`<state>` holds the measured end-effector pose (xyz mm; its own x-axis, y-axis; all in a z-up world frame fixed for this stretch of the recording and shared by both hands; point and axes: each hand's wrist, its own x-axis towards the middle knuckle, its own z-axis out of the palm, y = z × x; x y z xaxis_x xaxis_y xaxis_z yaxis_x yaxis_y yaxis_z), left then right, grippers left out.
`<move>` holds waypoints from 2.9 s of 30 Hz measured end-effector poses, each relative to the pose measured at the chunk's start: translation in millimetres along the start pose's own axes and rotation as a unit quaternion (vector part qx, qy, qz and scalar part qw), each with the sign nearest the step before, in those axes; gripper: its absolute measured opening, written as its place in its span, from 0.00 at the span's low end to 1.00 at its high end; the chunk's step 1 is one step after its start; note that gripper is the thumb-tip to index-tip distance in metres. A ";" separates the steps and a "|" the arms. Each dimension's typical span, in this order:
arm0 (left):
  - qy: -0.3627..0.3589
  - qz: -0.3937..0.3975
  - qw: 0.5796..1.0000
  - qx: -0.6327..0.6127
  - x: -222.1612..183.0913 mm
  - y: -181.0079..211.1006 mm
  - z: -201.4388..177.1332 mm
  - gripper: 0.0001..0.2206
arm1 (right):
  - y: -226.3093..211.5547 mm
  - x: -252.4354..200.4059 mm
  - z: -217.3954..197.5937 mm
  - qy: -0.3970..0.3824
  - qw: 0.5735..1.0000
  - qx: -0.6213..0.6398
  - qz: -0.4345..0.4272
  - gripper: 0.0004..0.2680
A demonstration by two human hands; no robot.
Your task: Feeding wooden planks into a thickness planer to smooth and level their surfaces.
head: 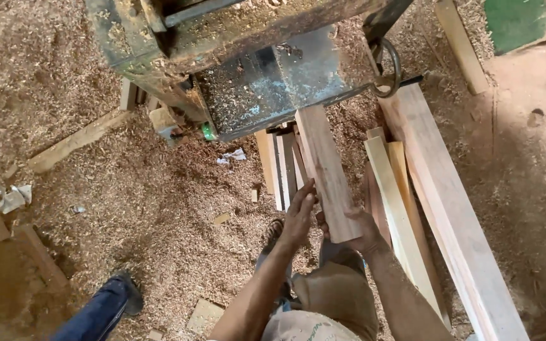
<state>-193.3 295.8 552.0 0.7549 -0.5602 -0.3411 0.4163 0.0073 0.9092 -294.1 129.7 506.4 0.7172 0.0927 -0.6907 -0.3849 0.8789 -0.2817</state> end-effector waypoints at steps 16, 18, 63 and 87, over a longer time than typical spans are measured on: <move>0.289 0.019 0.925 -0.246 19.1 -47.2 -103.8 0.31 | 5.3 1.7 38.0 -0.034 0.977 -0.171 0.125 0.30; 0.303 0.023 0.920 -0.249 12.0 -42.6 -105.4 0.31 | 5.3 5.0 40.8 -0.024 0.974 -0.182 0.136 0.31; 0.127 -0.221 0.962 -0.100 96.2 -10.9 -17.1 0.39 | -16.6 44.5 123.3 0.263 0.738 -0.601 -0.160 0.23; 0.259 -0.213 0.909 -0.249 158.3 33.7 -18.4 0.16 | -68.3 252.3 94.0 0.340 0.391 -0.749 -0.414 0.21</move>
<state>-50.4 222.6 524.2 0.5556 -0.1362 -0.8202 0.8068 0.3269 0.4922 -32.2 137.1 414.0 0.8314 -0.5271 0.1757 -0.4589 -0.8297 -0.3179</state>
